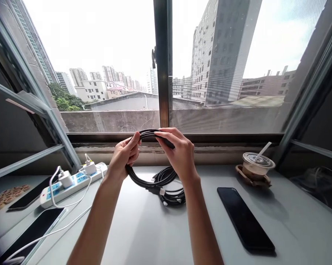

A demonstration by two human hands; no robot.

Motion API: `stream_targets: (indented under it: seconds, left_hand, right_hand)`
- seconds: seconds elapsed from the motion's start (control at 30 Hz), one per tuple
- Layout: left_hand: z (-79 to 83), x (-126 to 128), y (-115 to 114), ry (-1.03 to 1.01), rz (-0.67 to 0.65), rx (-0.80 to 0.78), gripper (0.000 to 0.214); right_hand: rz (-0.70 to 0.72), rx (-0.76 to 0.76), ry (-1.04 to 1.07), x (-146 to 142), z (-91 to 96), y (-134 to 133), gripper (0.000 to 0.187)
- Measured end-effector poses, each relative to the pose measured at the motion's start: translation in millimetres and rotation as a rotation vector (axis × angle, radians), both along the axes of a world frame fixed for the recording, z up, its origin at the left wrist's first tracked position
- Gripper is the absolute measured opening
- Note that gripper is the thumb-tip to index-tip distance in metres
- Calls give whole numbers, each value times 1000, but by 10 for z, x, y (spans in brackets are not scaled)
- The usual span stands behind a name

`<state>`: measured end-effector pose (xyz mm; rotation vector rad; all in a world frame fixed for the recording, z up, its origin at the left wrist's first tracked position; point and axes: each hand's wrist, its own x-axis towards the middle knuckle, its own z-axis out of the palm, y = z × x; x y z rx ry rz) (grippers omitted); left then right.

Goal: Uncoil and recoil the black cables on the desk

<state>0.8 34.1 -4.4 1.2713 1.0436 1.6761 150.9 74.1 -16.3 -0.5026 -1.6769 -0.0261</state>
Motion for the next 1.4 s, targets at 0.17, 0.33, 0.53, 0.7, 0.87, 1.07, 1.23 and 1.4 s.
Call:
stream_targets:
  seconds: [0.17, 0.33, 0.53, 0.7, 0.87, 1.07, 1.23, 1.4]
  left_hand:
    - [-30, -23, 55, -107, -146, -83, 41]
    - [-65, 40, 64, -84, -238, -130, 36]
    - [-209, 136, 132, 403, -127, -81, 29]
    - [-347, 221, 243, 485, -137, -359, 22]
    - [-355, 195, 338, 560, -59, -333, 20]
    - [-734, 148, 596, 884, -80, -606, 24]
    - [-1143, 144, 757, 1097, -68, -820, 25]
    - [-1106, 115, 779, 1170, -52, -768, 32]
  right_hand:
    - [-58, -123, -47, 21, -31, 45, 22]
    - [-118, -166, 60, 73, -66, 148, 23]
    - [-363, -102, 356, 287, -72, 247, 23]
    - [-253, -572, 189, 488, -139, 278, 28]
    - [-24, -917, 97, 676, -196, 287, 45]
    - [-148, -1160, -276, 685, -594, 620, 42]
    - [-109, -1351, -539, 622, -1022, 898, 43]
    - [-20, -1359, -597, 584, -1145, 991, 30]
